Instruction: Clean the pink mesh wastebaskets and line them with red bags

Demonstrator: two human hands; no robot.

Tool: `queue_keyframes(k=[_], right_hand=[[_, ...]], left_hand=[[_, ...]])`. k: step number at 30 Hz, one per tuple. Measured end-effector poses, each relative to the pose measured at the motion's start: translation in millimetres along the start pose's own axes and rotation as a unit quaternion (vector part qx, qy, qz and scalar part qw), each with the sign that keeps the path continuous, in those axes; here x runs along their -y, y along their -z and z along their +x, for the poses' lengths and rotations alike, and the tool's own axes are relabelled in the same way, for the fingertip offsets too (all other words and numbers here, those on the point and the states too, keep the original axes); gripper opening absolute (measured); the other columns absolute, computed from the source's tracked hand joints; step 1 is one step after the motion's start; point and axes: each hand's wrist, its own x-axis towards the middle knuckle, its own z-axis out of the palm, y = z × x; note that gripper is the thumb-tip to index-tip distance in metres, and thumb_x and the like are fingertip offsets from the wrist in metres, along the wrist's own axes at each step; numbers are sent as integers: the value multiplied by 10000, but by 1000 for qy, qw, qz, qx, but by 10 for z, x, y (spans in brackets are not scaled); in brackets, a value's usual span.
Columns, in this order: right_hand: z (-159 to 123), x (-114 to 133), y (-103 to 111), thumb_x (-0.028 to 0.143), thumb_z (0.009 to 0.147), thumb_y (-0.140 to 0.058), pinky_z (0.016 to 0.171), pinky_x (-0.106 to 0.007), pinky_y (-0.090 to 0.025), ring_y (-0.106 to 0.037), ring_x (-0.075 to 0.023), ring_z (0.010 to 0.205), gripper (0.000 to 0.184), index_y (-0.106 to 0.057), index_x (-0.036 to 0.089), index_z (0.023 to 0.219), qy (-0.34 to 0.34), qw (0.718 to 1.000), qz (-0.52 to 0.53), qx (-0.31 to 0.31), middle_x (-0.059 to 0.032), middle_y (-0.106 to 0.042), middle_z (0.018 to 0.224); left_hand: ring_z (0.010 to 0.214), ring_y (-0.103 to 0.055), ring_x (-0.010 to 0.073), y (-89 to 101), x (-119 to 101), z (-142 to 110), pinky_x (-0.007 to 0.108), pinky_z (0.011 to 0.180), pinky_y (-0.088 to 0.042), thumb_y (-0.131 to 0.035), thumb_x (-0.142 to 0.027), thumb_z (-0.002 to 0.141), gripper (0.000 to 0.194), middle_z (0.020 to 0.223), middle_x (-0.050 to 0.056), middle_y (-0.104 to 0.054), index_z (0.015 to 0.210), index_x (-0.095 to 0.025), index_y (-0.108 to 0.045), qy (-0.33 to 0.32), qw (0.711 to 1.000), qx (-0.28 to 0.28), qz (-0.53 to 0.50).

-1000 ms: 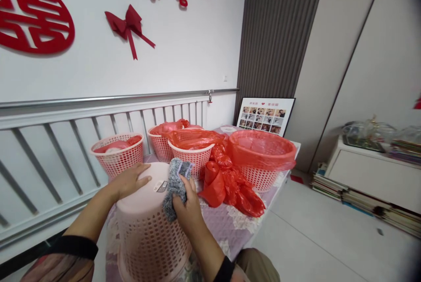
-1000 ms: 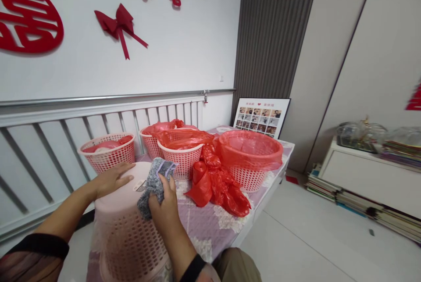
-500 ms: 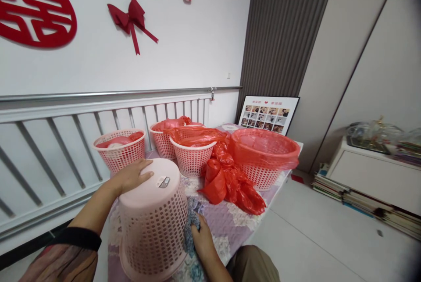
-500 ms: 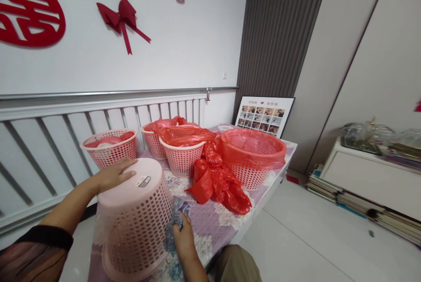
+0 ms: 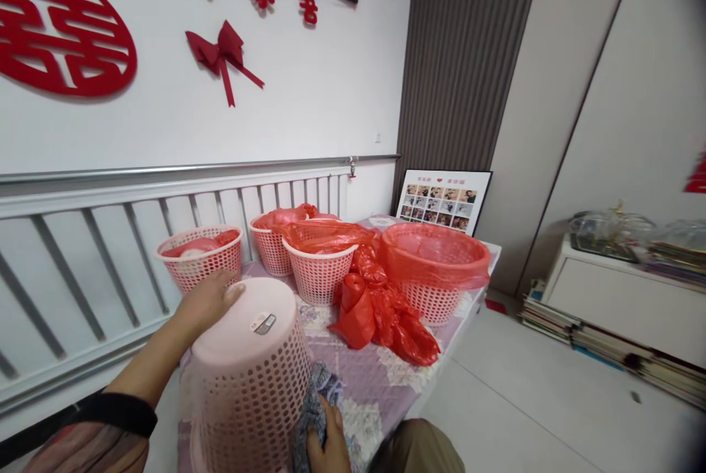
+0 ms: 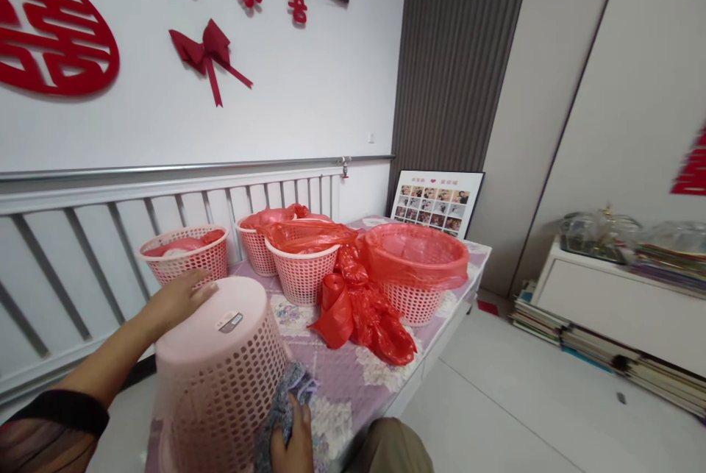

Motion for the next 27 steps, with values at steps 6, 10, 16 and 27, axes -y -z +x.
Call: queue_keyframes(k=[6, 10, 16, 27], right_hand=[[120, 64, 68, 238, 716, -554, 1056, -507, -425, -581, -341, 1194, 479, -654, 170, 1180, 9, 999, 31, 21, -142, -658, 1225], [314, 632, 189, 266, 747, -542, 1083, -477, -402, -530, -311, 1260, 527, -606, 145, 1255, -2, 996, 55, 65, -155, -596, 1314], [712, 1878, 291, 205, 765, -558, 1128, -437, -337, -427, -266, 1345, 566, -545, 205, 1331, 80, 989, 86, 89, -121, -460, 1443], [628, 1149, 98, 209, 752, -523, 1083, -435, -405, -531, -270, 1242, 482, -636, 185, 1220, 59, 995, 78, 34, -117, -606, 1274]], left_hand=[[1254, -503, 388, -54, -141, -130, 527, 1020, -394, -311, -619, 855, 743, 1377, 236, -517, 1356, -94, -471, 70, 997, -20, 33], [1193, -576, 335, -146, -129, -98, 448, 1002, -424, -318, -669, 833, 745, 1311, 190, -601, 1306, -144, -552, 56, 998, 32, 26], [1283, -507, 327, -180, -94, -30, 440, 1060, -374, -293, -658, 845, 785, 1401, 193, -529, 1382, -119, -483, 43, 997, 57, 32], [1295, -495, 326, -222, -57, -32, 439, 1061, -366, -284, -681, 840, 779, 1416, 159, -527, 1379, -155, -488, 47, 997, 53, 32]])
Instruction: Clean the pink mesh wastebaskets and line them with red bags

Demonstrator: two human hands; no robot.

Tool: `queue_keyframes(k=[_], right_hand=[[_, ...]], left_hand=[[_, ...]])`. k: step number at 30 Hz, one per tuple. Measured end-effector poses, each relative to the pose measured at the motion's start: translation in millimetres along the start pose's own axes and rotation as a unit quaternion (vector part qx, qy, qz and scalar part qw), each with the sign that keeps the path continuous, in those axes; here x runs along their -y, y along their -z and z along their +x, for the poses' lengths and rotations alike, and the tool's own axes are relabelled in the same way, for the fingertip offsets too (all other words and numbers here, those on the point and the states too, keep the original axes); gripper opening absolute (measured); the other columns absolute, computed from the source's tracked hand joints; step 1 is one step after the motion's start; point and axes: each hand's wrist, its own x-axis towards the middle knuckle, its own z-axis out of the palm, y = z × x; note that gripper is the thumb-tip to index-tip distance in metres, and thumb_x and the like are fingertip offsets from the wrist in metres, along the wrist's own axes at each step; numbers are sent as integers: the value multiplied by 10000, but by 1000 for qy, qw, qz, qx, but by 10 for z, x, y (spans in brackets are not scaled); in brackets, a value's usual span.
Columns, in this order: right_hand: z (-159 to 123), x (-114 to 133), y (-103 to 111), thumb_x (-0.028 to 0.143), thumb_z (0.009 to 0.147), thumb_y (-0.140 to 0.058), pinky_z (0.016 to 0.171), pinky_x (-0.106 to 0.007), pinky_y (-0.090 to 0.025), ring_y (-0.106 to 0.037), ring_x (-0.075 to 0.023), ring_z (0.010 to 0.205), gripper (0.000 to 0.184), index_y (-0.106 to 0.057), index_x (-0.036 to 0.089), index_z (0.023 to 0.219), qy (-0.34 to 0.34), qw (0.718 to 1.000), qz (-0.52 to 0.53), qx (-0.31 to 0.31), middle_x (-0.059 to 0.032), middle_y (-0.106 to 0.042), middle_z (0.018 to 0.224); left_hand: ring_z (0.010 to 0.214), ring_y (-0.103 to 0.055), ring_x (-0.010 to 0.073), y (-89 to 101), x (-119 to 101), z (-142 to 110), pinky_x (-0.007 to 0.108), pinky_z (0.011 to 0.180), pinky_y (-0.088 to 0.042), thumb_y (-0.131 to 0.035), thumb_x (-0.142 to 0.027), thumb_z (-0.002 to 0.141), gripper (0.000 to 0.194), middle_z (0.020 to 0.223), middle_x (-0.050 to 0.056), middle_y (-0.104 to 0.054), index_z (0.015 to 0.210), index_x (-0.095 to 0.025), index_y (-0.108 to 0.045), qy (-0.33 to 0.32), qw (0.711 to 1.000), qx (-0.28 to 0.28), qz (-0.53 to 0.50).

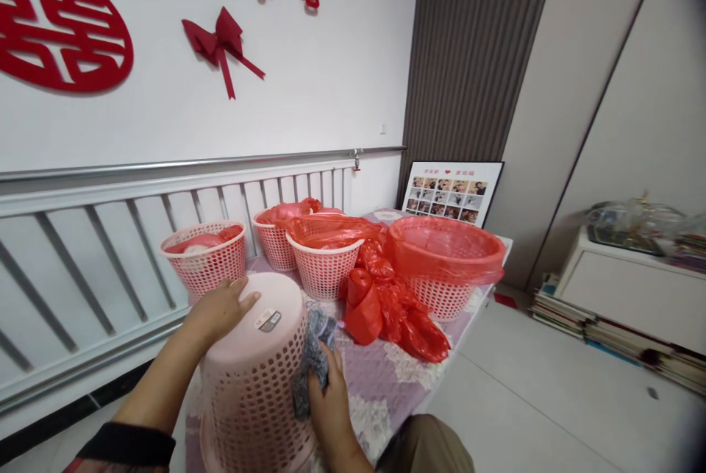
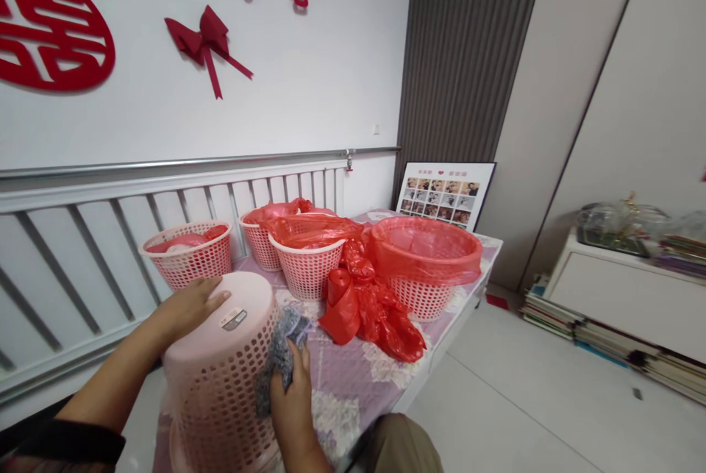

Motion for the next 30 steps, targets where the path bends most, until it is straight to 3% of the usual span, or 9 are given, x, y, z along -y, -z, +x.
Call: queue_keyframes(k=[4, 8, 12, 15, 20, 23, 26, 30], right_hand=[[-374, -641, 66, 224, 694, -567, 1056, -459, -434, -576, -306, 1194, 486, -677, 189, 1166, -60, 997, -46, 2, -117, -647, 1229], [-530, -910, 119, 239, 678, -575, 1060, -494, -419, -562, -342, 1212, 522, -673, 156, 1184, -69, 995, -66, -5, -151, -639, 1250], [-443, -689, 104, 246, 696, -562, 1060, -516, -414, -561, -346, 1210, 538, -648, 122, 1212, -90, 995, -49, 6, -169, -640, 1245], [-309, -266, 65, 248, 733, -543, 1092, -501, -382, -505, -332, 1277, 564, -600, 105, 1275, -85, 996, -28, 28, -179, -581, 1320], [-52, 571, 3, 204, 772, -550, 1142, -495, -303, -352, -312, 1396, 597, -517, 194, 1368, -43, 997, -18, 54, -145, -398, 1485], [15, 847, -52, 183, 773, -580, 1140, -519, -296, -300, -326, 1420, 638, -473, 231, 1400, 33, 997, -31, 65, -134, -316, 1526], [-52, 774, -124, 130, 746, -599, 1127, -564, -298, -270, -354, 1428, 725, -415, 247, 1438, 107, 990, -72, 57, -134, -273, 1543], [-342, 173, -150, 79, 735, -589, 1105, -586, -337, -269, -372, 1427, 761, -400, 258, 1450, 81, 987, -130, 43, -113, -272, 1563]], left_hand=[[1300, -488, 335, -3, 3, 4, 456, 1063, -361, -268, -683, 845, 782, 1423, 160, -519, 1379, -155, -488, 0, 1000, 0, -1], [1305, -484, 324, 20, -13, -7, 449, 1063, -367, -271, -672, 851, 758, 1412, 144, -535, 1376, -173, -492, -4, 1000, 4, -2], [1302, -484, 334, 45, -38, -21, 452, 1059, -373, -271, -655, 855, 774, 1425, 180, -510, 1395, -138, -469, 3, 1000, 14, 2], [1304, -478, 346, 56, -53, -31, 460, 1052, -377, -259, -655, 855, 794, 1432, 204, -491, 1411, -120, -445, 7, 1000, 19, 4], [1307, -480, 329, 60, -58, -33, 445, 1064, -367, -258, -663, 852, 789, 1433, 177, -503, 1403, -136, -458, 7, 1000, 17, 6], [1326, -461, 318, 54, -54, -22, 432, 1075, -357, -269, -661, 849, 782, 1441, 154, -502, 1396, -138, -466, 3, 1000, 16, 8], [1342, -440, 321, 46, -48, -11, 437, 1083, -347, -275, -644, 854, 782, 1449, 164, -489, 1405, -119, -449, 2, 1000, 17, 9], [1341, -439, 317, 44, -41, -13, 439, 1087, -344, -276, -629, 862, 752, 1443, 156, -498, 1397, -133, -458, -3, 1000, 19, 5]])
